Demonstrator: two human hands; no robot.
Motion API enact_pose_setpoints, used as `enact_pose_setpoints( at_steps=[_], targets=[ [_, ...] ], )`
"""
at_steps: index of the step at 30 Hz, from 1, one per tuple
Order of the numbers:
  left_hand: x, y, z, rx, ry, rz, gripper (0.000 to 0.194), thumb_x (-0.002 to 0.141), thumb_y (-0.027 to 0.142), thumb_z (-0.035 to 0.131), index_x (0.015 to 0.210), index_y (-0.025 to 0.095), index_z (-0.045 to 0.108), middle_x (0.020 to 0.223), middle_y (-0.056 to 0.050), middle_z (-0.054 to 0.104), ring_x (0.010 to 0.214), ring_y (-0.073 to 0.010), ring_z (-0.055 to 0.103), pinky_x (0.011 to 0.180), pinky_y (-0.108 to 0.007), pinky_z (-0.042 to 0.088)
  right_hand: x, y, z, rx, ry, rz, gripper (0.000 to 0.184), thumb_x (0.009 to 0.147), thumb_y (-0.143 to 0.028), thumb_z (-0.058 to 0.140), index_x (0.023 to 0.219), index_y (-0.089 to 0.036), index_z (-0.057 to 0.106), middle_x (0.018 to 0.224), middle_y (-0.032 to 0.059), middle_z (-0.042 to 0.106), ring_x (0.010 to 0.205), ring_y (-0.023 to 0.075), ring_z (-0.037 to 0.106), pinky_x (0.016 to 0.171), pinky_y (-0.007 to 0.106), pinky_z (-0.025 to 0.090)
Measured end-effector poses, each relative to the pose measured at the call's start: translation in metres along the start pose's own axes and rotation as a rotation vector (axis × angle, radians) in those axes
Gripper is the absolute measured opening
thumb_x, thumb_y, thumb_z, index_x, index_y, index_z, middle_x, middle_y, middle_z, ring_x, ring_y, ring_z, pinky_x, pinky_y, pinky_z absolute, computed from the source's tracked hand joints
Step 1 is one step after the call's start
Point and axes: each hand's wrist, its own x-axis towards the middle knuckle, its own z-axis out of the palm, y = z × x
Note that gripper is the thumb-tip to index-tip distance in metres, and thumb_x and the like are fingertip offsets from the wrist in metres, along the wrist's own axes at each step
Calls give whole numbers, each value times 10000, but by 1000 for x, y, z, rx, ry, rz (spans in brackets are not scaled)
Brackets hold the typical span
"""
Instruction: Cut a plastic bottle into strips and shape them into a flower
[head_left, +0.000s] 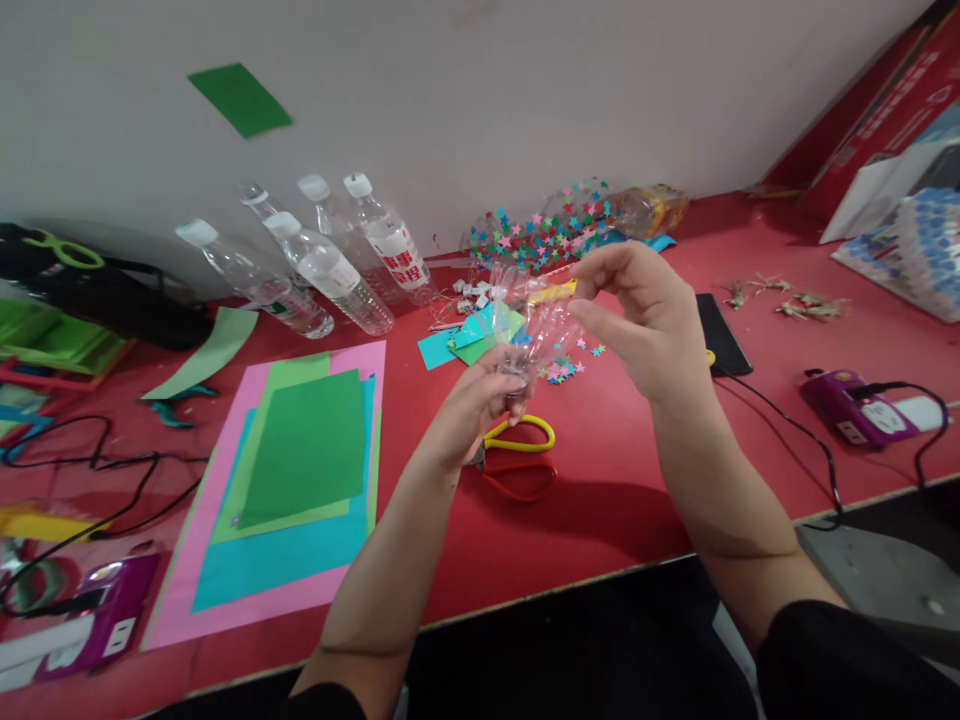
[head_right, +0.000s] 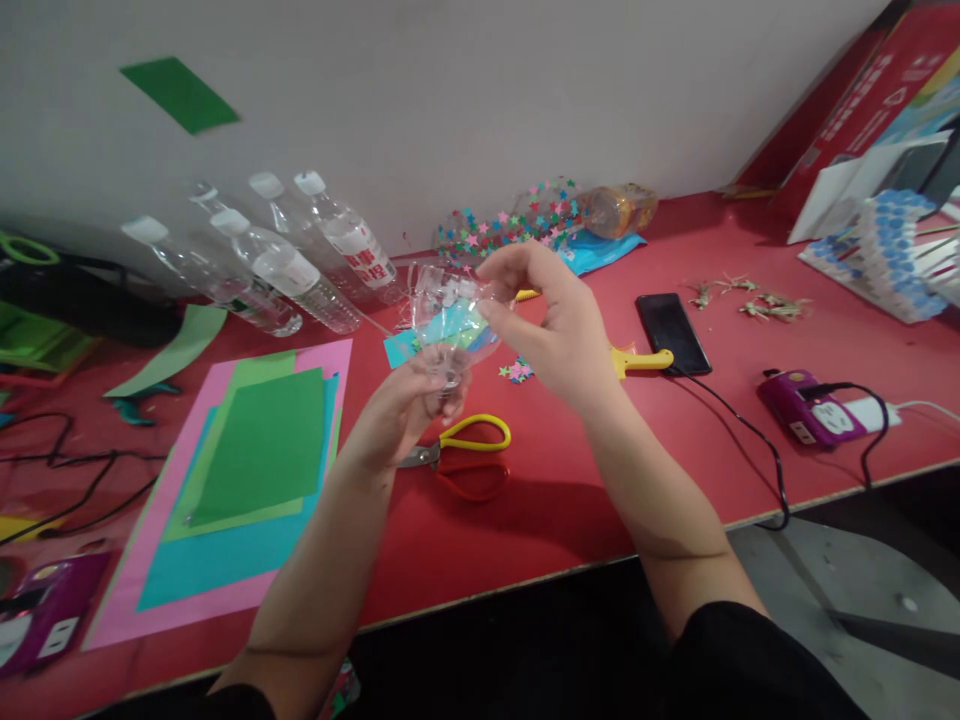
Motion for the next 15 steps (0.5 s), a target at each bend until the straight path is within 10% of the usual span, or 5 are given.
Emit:
enact_pose_setpoints(
  at_steps=[15],
  targets=[
    [-1, -1, 3, 105, 67, 106, 269, 709, 206, 593, 975, 181, 565, 706, 23, 578, 546, -78, 487, 507, -220, 382, -1, -8, -1, -149, 1, 61, 114, 813, -249, 687, 735, -214, 610, 701, -53, 581, 704, 106, 525, 723, 302, 425]
  ],
)
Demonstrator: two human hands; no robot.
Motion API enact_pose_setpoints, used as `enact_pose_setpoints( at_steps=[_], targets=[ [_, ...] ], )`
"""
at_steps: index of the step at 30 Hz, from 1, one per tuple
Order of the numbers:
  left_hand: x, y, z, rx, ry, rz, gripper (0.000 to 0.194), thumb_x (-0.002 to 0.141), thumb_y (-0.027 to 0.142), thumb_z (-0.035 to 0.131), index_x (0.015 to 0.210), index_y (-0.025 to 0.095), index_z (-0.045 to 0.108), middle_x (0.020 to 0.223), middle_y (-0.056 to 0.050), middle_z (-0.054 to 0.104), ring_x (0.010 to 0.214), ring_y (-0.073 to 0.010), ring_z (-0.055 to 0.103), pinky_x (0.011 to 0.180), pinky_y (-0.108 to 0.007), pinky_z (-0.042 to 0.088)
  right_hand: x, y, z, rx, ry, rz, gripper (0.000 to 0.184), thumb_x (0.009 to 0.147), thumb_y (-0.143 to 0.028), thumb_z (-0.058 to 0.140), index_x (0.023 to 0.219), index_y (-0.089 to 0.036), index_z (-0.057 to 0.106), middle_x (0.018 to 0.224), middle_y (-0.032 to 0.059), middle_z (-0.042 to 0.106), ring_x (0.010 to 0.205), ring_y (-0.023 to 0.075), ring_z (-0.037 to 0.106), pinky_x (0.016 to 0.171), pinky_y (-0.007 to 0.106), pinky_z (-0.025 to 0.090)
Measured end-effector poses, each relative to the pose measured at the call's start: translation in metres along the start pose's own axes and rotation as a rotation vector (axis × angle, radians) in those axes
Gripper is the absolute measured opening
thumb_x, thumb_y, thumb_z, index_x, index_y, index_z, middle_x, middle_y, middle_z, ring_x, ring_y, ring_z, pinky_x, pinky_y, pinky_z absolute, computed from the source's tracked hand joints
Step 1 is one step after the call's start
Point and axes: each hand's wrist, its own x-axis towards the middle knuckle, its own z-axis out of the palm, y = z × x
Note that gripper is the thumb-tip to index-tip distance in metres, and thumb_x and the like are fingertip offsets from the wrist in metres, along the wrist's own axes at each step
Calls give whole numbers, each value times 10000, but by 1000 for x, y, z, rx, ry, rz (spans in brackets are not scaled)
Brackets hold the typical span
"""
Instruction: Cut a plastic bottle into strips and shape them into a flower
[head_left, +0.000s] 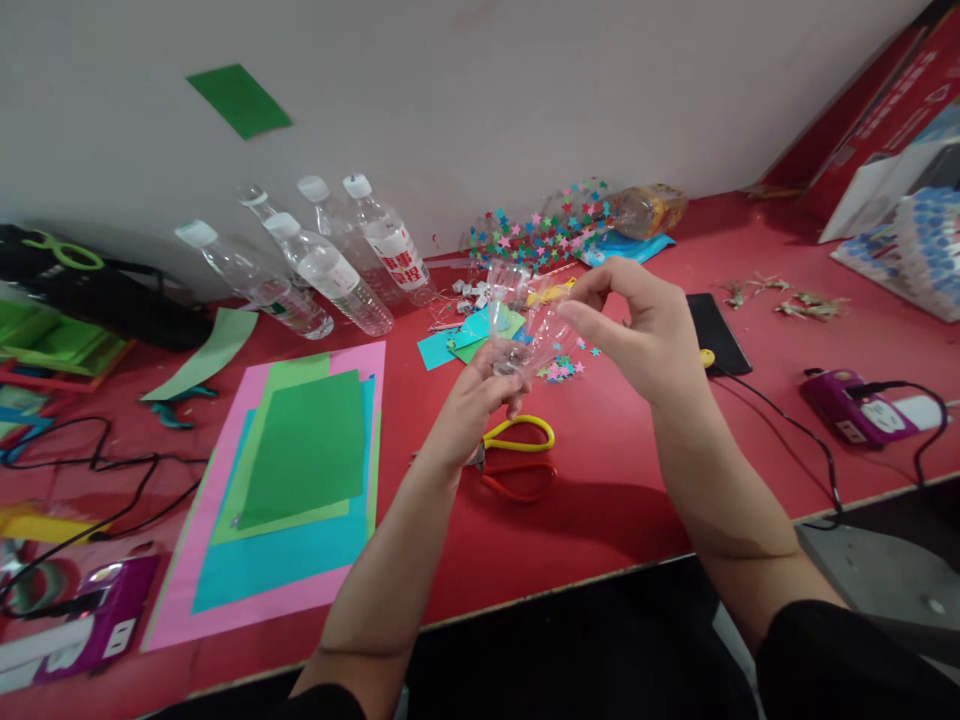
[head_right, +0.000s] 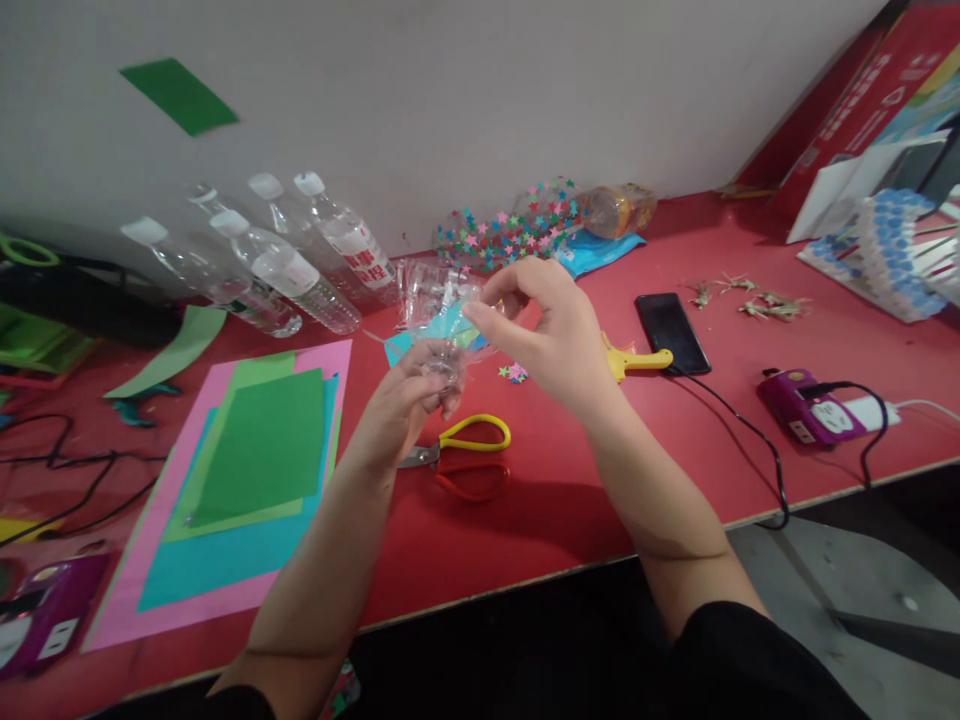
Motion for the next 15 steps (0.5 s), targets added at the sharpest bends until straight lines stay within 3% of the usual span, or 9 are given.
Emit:
enact_pose_setpoints(
  at_steps=[9, 15],
  targets=[
    [1, -2, -3, -66, -21, -55, 273, 690, 215, 609, 958, 178, 575, 719, 14, 582, 571, -82, 507, 497, -211, 380, 1, 10, 1, 265, -99, 95, 113, 777, -179, 690, 722, -201, 594, 700, -62, 565, 689, 90, 521, 668, 268, 416],
    [2, -3, -6, -159, -105, -69, 268, 692, 244, 612, 949, 169, 601, 691, 9, 570, 519, -80, 486, 468, -223, 355, 2, 9, -1, 294, -131, 98, 97, 766, -155, 649, 711, -209, 590, 710, -55, 559, 710, 102, 519, 698, 284, 433]
  ],
)
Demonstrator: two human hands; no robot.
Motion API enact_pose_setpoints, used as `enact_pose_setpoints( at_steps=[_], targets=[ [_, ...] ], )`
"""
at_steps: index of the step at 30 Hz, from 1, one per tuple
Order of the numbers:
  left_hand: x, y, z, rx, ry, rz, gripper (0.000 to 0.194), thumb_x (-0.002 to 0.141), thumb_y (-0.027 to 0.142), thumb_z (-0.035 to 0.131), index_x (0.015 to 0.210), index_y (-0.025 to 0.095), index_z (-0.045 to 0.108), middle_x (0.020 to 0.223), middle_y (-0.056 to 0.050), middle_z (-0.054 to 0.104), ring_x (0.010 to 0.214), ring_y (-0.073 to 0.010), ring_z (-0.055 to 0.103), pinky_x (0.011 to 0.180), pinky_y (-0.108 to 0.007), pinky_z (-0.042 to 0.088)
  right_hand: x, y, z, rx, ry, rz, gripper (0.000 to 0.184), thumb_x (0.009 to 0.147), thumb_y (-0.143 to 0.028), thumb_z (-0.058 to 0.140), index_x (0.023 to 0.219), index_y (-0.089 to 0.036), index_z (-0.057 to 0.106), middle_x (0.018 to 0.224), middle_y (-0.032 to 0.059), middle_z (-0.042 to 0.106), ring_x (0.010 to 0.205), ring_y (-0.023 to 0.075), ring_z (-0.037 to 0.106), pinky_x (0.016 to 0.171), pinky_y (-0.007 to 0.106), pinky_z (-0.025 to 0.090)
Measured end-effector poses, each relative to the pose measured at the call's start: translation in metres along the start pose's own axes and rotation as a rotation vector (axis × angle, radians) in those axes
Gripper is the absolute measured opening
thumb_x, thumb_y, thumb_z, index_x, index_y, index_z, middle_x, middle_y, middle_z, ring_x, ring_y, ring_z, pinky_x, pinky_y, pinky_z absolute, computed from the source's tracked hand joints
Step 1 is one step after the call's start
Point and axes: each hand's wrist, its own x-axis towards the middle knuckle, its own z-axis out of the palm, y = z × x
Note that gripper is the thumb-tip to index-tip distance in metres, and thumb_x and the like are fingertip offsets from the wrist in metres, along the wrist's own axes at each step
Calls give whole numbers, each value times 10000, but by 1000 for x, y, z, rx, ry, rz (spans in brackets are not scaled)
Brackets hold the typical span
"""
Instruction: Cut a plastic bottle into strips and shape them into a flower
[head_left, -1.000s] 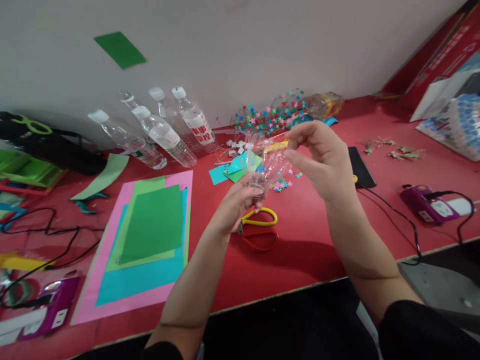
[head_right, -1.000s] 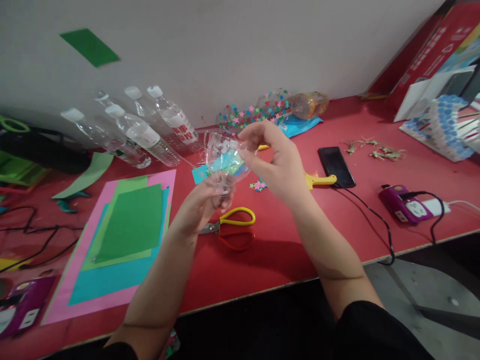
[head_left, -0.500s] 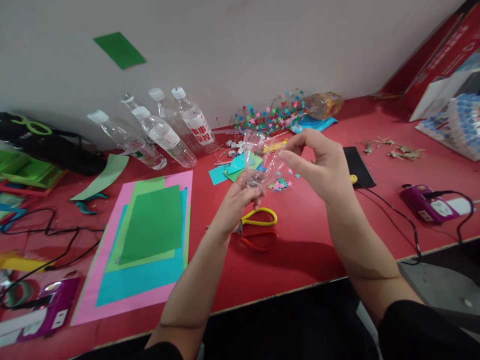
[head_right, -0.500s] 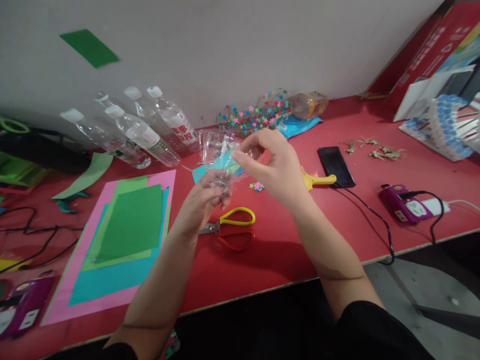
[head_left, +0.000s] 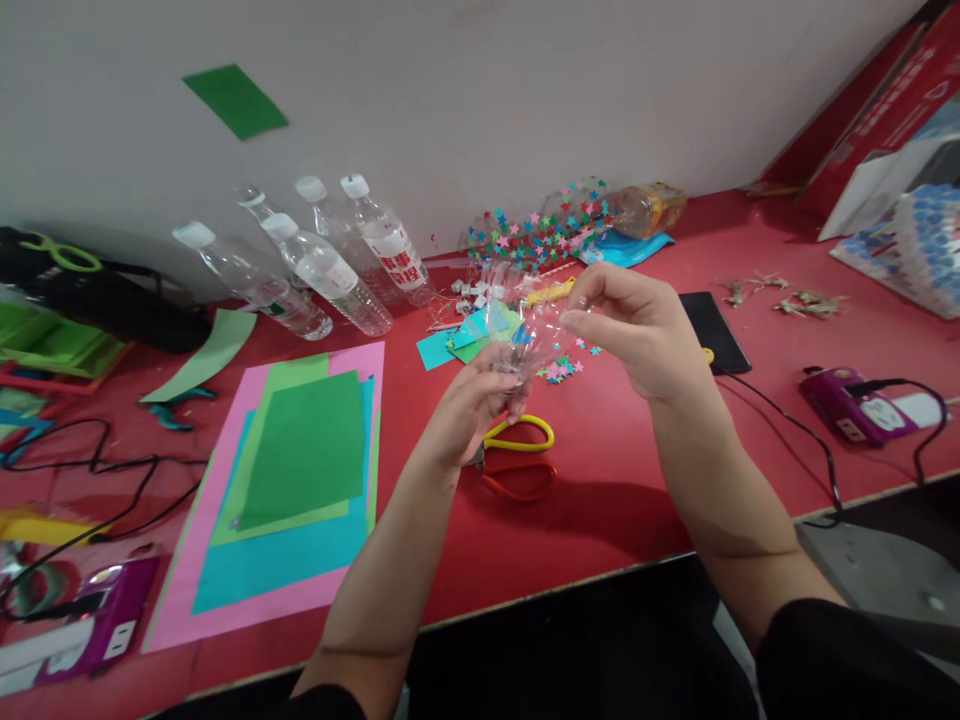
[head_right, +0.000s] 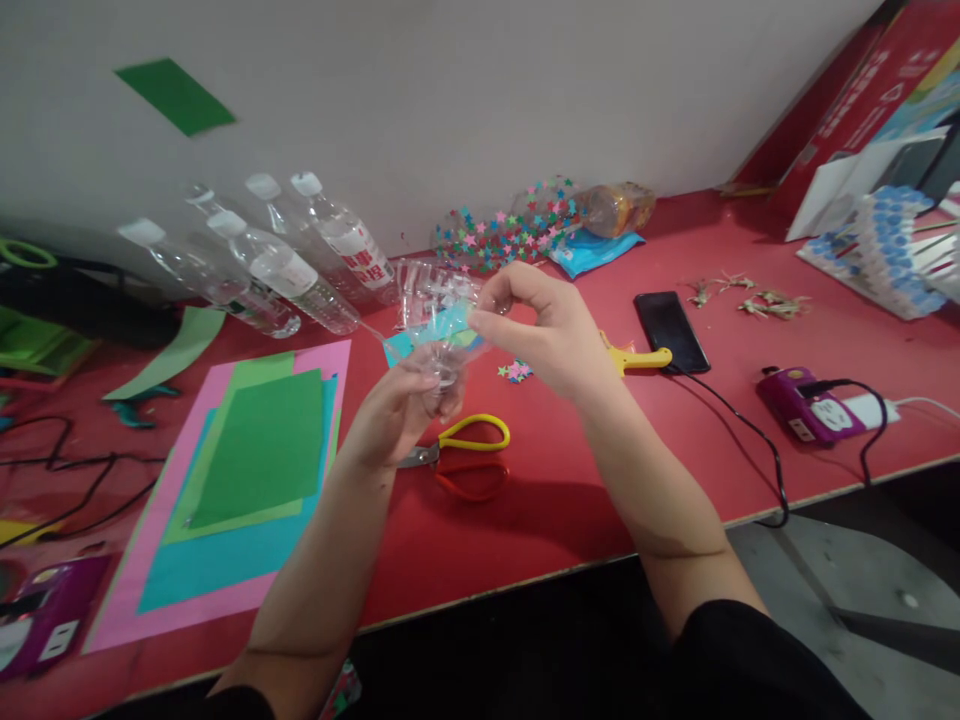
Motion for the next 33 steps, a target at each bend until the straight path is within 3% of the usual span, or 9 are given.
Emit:
enact_pose_setpoints(
  at_steps=[8, 13, 23, 29, 33],
  targets=[
    [-1, 4, 4, -60, -17, -15, 212, 697, 251, 632, 884, 164, 585, 658, 14, 551, 499, -70, 470, 457, -212, 350, 0, 1, 4, -38, 48, -84, 95, 778, -132, 628, 741, -211, 590, 735, -50, 569, 744, 105, 549, 722, 286, 447],
    [-4, 8, 8, -119, -31, -91, 172, 759, 268, 644, 873, 159, 575, 644, 10, 548, 495, -64, 457, 463, -201, 366, 1, 1, 4, -177, 123, -133, 106, 793, -122, 606, 750, -217, 584, 754, -42, 578, 766, 117, 555, 745, 304, 446],
    [-6, 9, 8, -146, -9, -204, 244, 795, 311, 640, 929, 108, 623, 681, -24, 589, 490, -59, 467, 479, -207, 365, -3, -8, 5, -459, 184, -337, 79, 868, -209, 605, 814, -243, 652, 963, 9, 638, 1004, 212, 598, 952, 452, 436],
    [-5, 10, 6, -182, -40, -211, 227, 816, 335, 630, 897, 124, 607, 686, -12, 567, 495, -58, 465, 453, -194, 320, -7, -14, 5, -499, 118, -459, 101, 874, -156, 608, 862, -240, 662, 924, 6, 678, 924, 187, 621, 910, 424, 462],
    [-5, 11, 6, -181, -65, -191, 246, 830, 359, 627, 920, 130, 612, 693, -8, 557, 509, -59, 462, 446, -188, 303, -11, -17, 8, -388, 33, -383, 100, 901, -166, 568, 892, -238, 637, 871, 2, 693, 849, 182, 657, 815, 396, 535]
  ],
)
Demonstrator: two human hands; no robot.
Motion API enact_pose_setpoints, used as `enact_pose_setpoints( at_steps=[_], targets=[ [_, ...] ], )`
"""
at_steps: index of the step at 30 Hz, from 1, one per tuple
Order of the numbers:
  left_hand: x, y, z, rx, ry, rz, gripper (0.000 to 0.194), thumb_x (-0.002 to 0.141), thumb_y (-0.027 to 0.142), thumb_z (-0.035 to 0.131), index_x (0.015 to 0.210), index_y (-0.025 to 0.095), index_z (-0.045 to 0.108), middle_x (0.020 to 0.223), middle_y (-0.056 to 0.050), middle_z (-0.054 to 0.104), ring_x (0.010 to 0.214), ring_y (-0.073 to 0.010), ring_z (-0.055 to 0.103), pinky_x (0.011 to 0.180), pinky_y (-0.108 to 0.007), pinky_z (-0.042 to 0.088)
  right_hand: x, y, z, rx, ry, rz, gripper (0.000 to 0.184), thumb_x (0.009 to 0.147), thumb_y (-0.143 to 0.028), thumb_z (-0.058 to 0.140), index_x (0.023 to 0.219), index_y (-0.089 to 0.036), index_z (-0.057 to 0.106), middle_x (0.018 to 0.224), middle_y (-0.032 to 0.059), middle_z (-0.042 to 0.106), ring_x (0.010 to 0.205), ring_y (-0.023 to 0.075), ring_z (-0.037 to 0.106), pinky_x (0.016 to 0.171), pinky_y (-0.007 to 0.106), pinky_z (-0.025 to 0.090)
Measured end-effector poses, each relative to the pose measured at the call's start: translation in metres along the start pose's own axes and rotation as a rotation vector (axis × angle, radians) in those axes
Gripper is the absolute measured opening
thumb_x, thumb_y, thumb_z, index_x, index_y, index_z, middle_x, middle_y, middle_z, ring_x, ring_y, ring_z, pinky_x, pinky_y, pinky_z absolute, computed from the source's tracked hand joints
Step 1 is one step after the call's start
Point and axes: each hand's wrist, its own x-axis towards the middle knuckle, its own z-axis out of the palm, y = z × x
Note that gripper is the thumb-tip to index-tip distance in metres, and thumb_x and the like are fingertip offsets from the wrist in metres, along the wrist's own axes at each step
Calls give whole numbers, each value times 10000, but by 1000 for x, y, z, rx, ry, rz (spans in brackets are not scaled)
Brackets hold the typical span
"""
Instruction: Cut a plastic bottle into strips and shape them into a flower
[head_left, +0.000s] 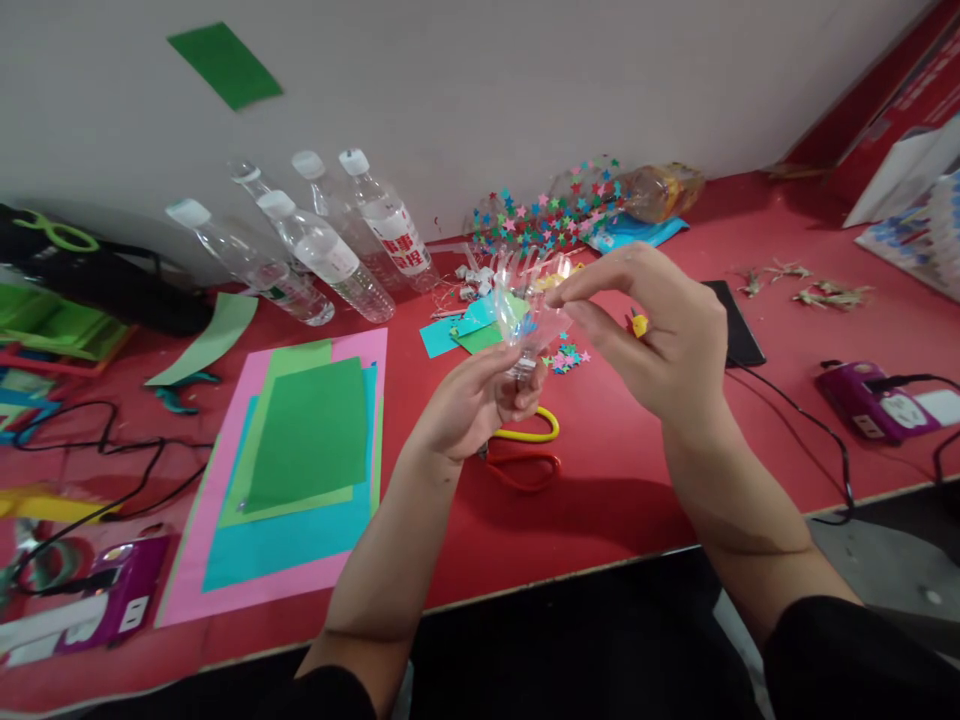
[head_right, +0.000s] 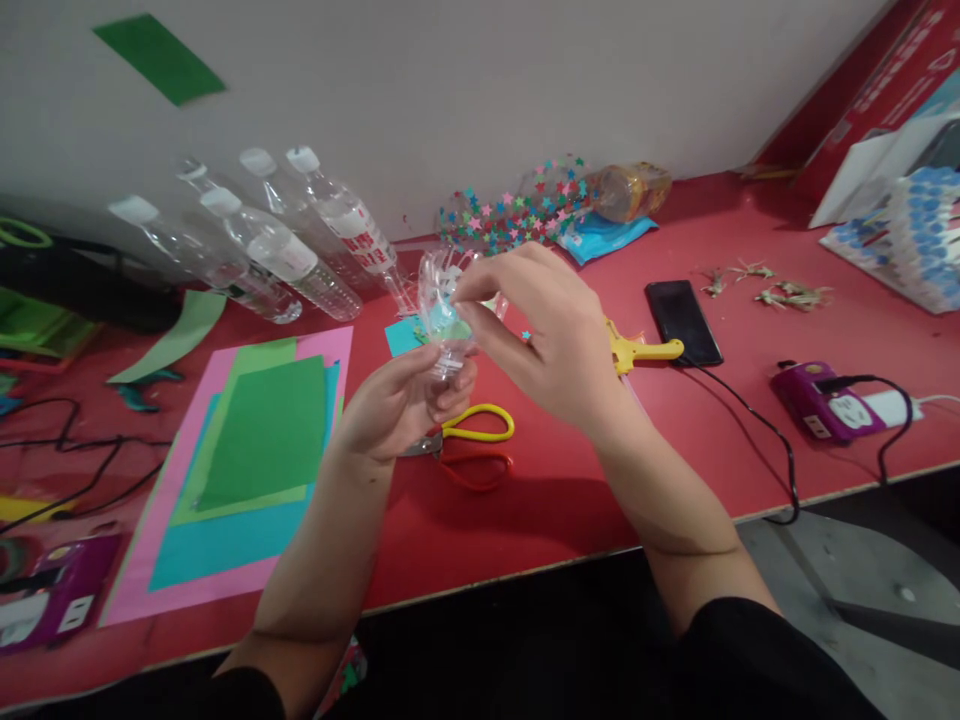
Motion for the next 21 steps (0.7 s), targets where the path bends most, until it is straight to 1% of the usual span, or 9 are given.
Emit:
enact_pose_setpoints(
  at_steps=[2, 5, 8, 11, 16, 18, 21],
  targets=[
    [-1, 1, 1, -5, 9, 23, 262, 831, 360, 630, 948, 126, 616, 698, -10, 560, 522, -61, 463, 449, -185, 315, -2, -2, 2, 85, -13, 71, 89, 922, -184, 544, 915, -239, 613, 872, 2, 690, 839, 175, 675, 792, 383, 561],
    [-3, 2, 3, -24, 34, 66, 268, 829, 337, 633, 993, 127, 611, 726, -18, 589, 543, -68, 482, 472, -187, 361, -4, -4, 6, 228, 5, 157, 60, 950, -211, 513, 935, -247, 559, 853, -15, 678, 819, 151, 694, 780, 352, 584],
    [-5, 3, 5, -25, 46, 89, 238, 821, 308, 638, 982, 139, 591, 736, -16, 601, 552, -75, 499, 492, -196, 389, -4, -5, 10, 316, 18, 190, 40, 958, -232, 511, 930, -256, 526, 808, -33, 667, 792, 137, 700, 744, 324, 588],
    [-7, 4, 7, -7, 59, 104, 225, 815, 290, 637, 979, 153, 567, 736, -10, 600, 559, -81, 504, 511, -205, 401, -3, -4, 10, 375, 7, 211, 40, 952, -232, 524, 920, -257, 523, 793, -26, 674, 778, 151, 700, 722, 341, 585],
    [-7, 3, 8, 63, 83, 149, 237, 810, 290, 631, 991, 163, 545, 739, -5, 595, 567, -83, 503, 523, -214, 406, -4, -4, 9, 398, -20, 268, 46, 955, -288, 522, 915, -264, 518, 820, -11, 697, 838, 179, 705, 756, 372, 579],
    [-6, 2, 8, 102, 99, 193, 252, 809, 287, 634, 1004, 160, 539, 744, -2, 592, 578, -81, 503, 531, -213, 411, -5, -3, 9, 383, -31, 276, 63, 958, -317, 515, 915, -271, 507, 854, -14, 700, 875, 185, 703, 774, 383, 578],
    [-4, 1, 6, 166, 135, 293, 269, 801, 275, 646, 1016, 170, 524, 765, 6, 598, 592, -77, 513, 542, -210, 420, -6, -3, 9, 377, -43, 287, 57, 953, -313, 511, 910, -278, 503, 894, -16, 699, 892, 190, 693, 807, 410, 570]
  ],
)
